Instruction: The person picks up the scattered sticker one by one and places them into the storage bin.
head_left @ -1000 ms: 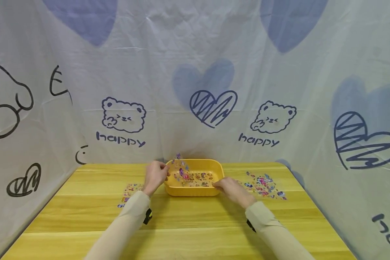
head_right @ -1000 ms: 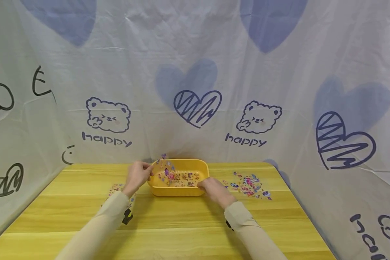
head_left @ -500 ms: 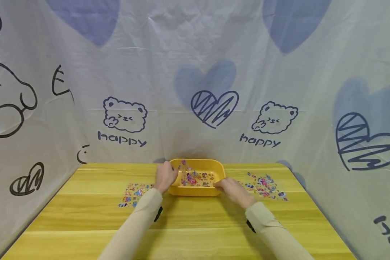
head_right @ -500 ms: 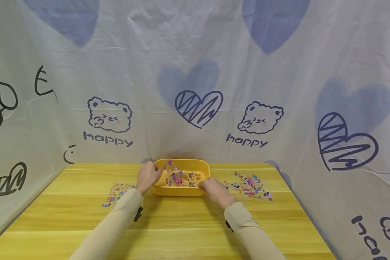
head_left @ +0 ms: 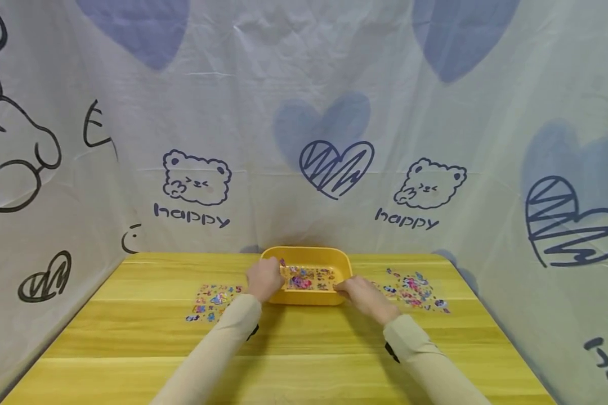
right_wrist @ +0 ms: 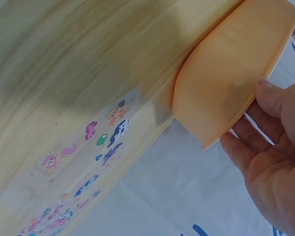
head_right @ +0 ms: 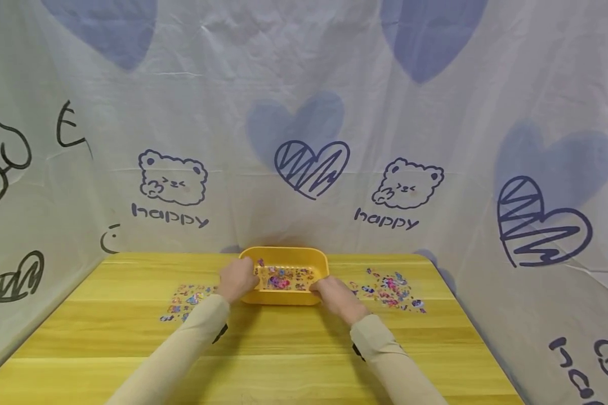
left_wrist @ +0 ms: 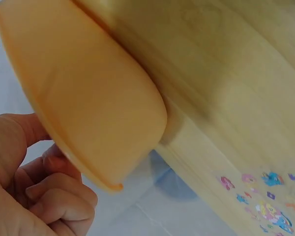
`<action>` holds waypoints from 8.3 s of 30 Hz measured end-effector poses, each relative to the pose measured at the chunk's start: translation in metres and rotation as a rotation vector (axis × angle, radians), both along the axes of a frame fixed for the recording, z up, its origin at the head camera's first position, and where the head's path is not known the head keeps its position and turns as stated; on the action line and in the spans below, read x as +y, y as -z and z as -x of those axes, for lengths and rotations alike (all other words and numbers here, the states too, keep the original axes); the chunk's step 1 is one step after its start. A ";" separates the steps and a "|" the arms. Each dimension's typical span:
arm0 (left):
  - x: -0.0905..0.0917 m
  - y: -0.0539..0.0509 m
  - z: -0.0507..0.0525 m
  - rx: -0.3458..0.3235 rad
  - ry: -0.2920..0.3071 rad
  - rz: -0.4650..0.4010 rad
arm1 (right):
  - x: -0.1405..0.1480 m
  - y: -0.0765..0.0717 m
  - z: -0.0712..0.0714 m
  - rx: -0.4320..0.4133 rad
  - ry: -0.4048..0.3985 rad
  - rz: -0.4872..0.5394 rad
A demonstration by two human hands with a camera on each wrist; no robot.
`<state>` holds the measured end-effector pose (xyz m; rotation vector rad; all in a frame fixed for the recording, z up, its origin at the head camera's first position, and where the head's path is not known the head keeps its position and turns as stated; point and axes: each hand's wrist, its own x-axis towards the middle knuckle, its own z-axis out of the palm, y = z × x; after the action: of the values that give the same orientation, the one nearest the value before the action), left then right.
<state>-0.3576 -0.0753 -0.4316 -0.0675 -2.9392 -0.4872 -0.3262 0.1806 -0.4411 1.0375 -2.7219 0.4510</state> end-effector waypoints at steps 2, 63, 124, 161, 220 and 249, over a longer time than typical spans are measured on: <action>0.003 0.002 0.000 0.006 -0.009 0.021 | 0.000 0.002 0.001 -0.005 0.009 -0.011; -0.072 -0.002 -0.011 0.000 0.099 -0.223 | -0.003 0.002 0.002 -0.020 0.027 -0.020; -0.179 0.014 -0.009 -0.117 0.085 -0.097 | -0.003 0.000 -0.001 -0.052 0.055 -0.010; -0.189 0.025 0.003 -0.288 0.054 -0.116 | -0.002 -0.002 0.000 -0.068 0.058 -0.015; -0.192 -0.021 -0.021 0.059 0.073 -0.334 | -0.005 -0.001 -0.001 -0.083 0.045 -0.015; -0.109 -0.034 -0.011 0.191 0.073 -0.471 | -0.006 -0.003 0.000 -0.033 0.046 -0.045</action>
<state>-0.3464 -0.1838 -0.3976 -0.1536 -2.5695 -1.0999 -0.3260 0.1750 -0.4378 0.9840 -2.7915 0.4043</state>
